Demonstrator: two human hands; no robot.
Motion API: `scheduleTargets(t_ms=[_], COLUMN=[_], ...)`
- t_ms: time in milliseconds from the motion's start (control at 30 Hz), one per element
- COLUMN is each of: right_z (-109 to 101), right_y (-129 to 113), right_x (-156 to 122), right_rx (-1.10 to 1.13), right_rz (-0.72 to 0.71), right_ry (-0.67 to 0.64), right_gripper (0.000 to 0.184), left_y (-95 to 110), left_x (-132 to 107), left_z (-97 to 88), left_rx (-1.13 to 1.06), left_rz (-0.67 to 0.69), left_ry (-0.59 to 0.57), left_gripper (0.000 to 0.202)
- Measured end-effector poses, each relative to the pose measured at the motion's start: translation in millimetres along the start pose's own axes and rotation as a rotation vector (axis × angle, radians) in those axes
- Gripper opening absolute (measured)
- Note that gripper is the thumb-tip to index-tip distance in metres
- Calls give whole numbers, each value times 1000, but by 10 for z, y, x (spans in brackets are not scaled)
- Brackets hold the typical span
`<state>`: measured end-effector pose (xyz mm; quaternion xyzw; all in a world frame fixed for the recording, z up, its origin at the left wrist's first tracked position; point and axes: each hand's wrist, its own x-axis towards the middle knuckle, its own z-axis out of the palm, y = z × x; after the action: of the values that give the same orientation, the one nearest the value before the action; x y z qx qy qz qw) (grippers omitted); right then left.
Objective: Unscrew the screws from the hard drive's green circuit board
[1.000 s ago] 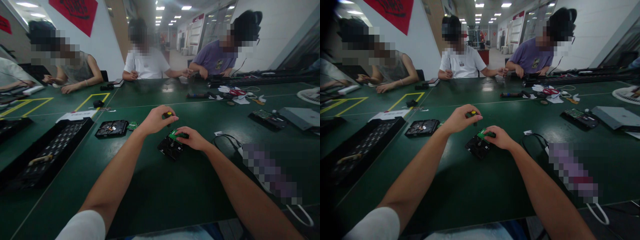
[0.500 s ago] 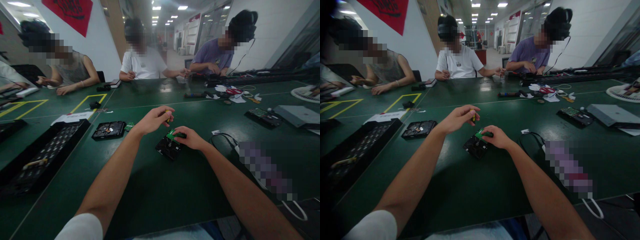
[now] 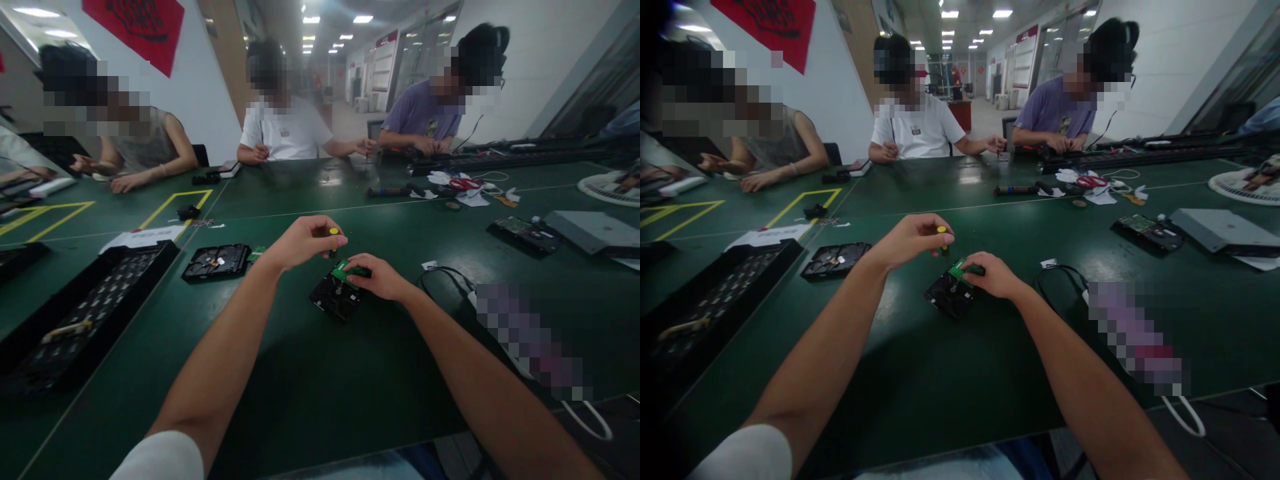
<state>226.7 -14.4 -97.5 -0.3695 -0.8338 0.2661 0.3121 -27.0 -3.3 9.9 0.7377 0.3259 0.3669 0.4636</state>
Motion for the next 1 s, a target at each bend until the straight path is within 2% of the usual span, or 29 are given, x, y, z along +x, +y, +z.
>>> scheduleTargets(t_ms=[133,400,500,667,867,1000], right_z=[13,14,16,12,12,13], right_y=[20,15,27,29,17,23], right_x=[-4,3,5,5,-2,0], right_rx=[7,4,0,-15,3,0], right_rz=[-19,-1,-18,-13,-13,-9], right_ry=[8,3,6,-1,12,6], right_gripper=[21,21,21,21,20,22], left_y=[31,-7,-7,24,18,-17], left_x=[-13,-7,-3,11,26,31], left_z=[23,-25,-31,20,72,44], left_rx=[-98,-336,-277,-111,-241,-387], left_rz=[-9,-99,-91,-95,-60,-107], left_ry=[-61,-66,-39,104,45,32], left_gripper=[26,38,35,32,29,30])
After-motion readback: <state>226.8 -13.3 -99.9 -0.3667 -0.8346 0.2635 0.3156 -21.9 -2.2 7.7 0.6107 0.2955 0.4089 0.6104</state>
